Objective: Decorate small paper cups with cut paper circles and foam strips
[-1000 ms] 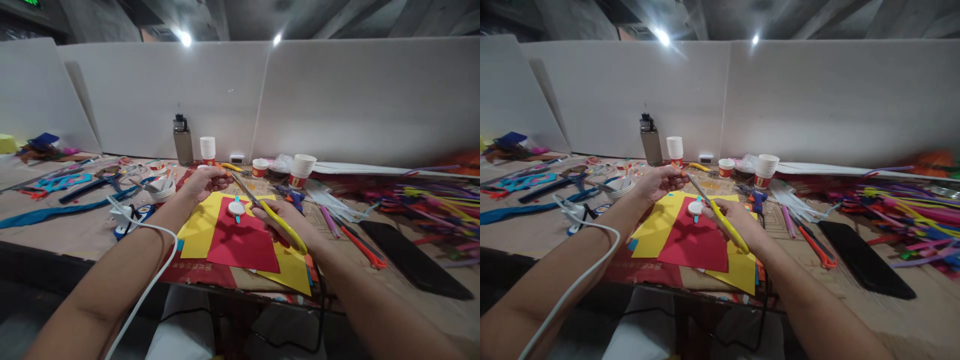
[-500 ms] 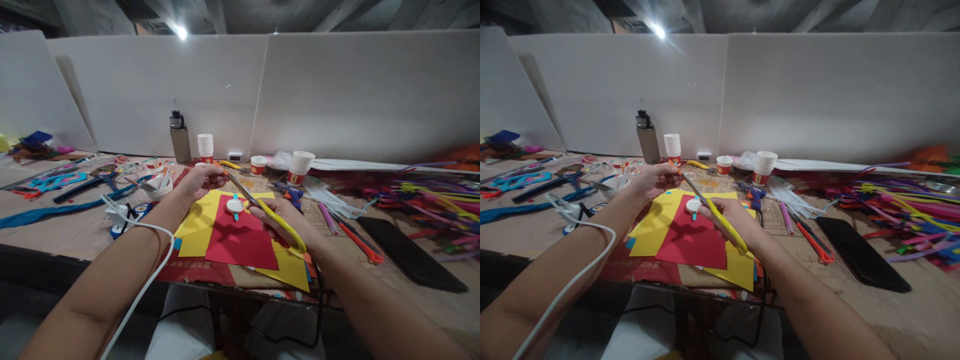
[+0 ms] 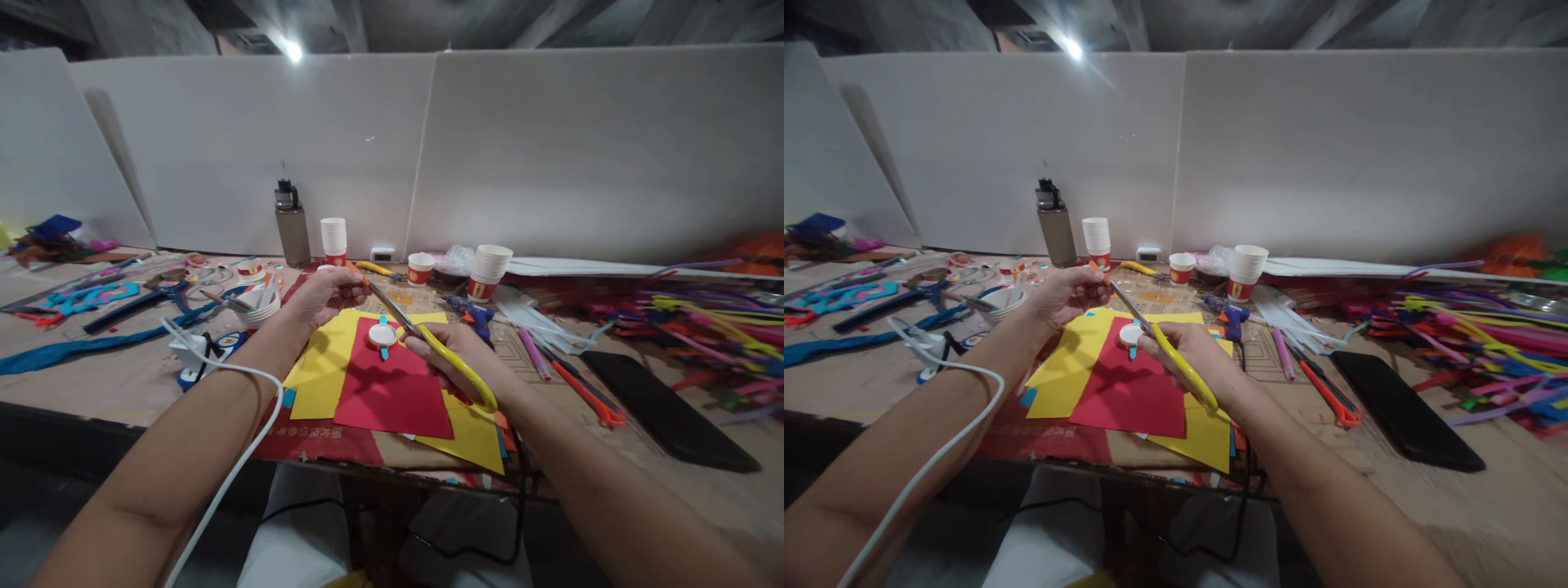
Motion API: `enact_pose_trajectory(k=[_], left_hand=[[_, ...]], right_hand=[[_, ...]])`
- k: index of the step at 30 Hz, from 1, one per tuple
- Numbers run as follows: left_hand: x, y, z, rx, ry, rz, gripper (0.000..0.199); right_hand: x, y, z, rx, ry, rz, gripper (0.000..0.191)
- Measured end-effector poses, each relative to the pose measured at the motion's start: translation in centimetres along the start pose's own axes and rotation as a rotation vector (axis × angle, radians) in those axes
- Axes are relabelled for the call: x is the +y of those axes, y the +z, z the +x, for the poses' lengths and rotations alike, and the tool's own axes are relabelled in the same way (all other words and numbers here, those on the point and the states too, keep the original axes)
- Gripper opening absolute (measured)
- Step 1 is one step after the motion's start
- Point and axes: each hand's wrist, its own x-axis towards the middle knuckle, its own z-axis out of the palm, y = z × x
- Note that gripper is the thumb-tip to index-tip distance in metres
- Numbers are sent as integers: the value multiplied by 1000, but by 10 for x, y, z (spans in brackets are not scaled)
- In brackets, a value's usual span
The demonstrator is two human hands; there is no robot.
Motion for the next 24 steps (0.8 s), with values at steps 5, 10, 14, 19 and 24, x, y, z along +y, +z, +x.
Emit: enact_pose_trajectory(k=[5,10,14,19,24], left_hand=[[0,-1,1,0,-5,2,8],[1,0,0,20,-13,11,7],[1,1,-1,27,-18,3,7],[1,1,-1,9,-15,-8,8],[1,1,-1,-6,-20,-7,7]], right_hand=[[0,0,0,2,2,-11,41],[2,0,1,-2,2,7,45],[1,0,1,-13,7,12,45],[-4,0,-1,-6,17,21,42],[-6,0,-2,-16,30,34,43]])
